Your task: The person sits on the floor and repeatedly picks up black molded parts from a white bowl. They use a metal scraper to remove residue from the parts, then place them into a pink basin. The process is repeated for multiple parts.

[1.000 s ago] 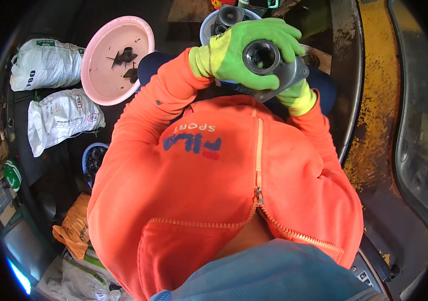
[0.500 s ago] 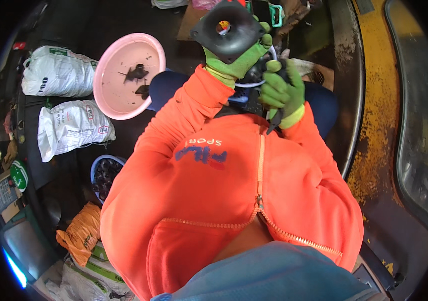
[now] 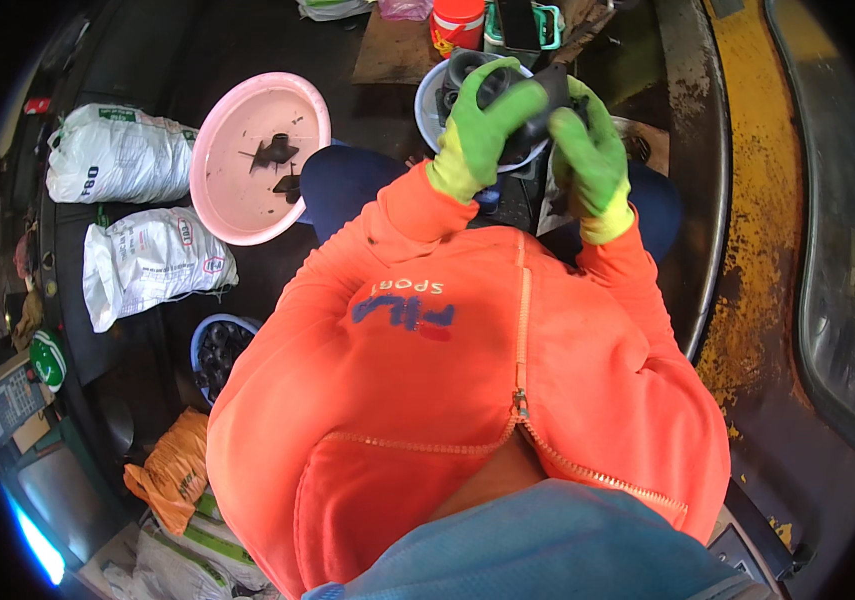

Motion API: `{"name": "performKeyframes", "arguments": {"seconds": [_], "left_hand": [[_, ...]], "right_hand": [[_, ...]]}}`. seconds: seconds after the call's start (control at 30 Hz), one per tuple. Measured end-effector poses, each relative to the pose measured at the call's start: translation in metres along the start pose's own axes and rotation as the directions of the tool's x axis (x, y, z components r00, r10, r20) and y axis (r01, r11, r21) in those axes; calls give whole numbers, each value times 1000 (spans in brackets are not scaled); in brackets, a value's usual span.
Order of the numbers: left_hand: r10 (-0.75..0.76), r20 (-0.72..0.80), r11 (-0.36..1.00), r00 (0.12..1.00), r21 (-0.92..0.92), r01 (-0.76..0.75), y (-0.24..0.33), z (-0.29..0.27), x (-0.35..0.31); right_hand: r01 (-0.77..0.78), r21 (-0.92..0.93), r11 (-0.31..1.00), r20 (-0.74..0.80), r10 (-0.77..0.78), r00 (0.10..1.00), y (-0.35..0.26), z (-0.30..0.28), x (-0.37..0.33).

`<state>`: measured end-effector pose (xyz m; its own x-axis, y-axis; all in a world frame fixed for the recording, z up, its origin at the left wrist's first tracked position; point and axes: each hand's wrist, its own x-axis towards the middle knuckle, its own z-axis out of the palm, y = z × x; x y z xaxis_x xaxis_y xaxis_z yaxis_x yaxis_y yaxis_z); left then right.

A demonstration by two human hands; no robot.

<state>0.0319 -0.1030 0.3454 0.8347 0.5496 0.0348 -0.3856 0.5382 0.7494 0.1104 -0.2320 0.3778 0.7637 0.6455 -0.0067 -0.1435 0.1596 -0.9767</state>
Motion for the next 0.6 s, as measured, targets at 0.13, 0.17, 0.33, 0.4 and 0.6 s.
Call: {"name": "performKeyframes", "arguments": {"seconds": [0.13, 0.17, 0.33, 0.4, 0.6], "left_hand": [[213, 119, 976, 970, 16, -216, 2, -5, -8], [239, 105, 953, 965, -214, -213, 2, -7, -8], [-11, 182, 961, 983, -271, 61, -11, -11, -14], [-74, 100, 899, 992, -424, 110, -12, -16, -11], [-319, 135, 793, 938, -505, 342, 5, -41, -5]], "right_hand": [[-176, 395, 901, 113, 143, 983, 1, -20, 12], [-189, 511, 838, 160, 123, 979, 4, -26, 13], [-481, 515, 709, 340, 346, 874, 46, -11, 11], [-280, 204, 938, 109, 263, 959, 54, -4, 10], [-104, -363, 926, 71, 138, 988, 25, -33, 6]]}}
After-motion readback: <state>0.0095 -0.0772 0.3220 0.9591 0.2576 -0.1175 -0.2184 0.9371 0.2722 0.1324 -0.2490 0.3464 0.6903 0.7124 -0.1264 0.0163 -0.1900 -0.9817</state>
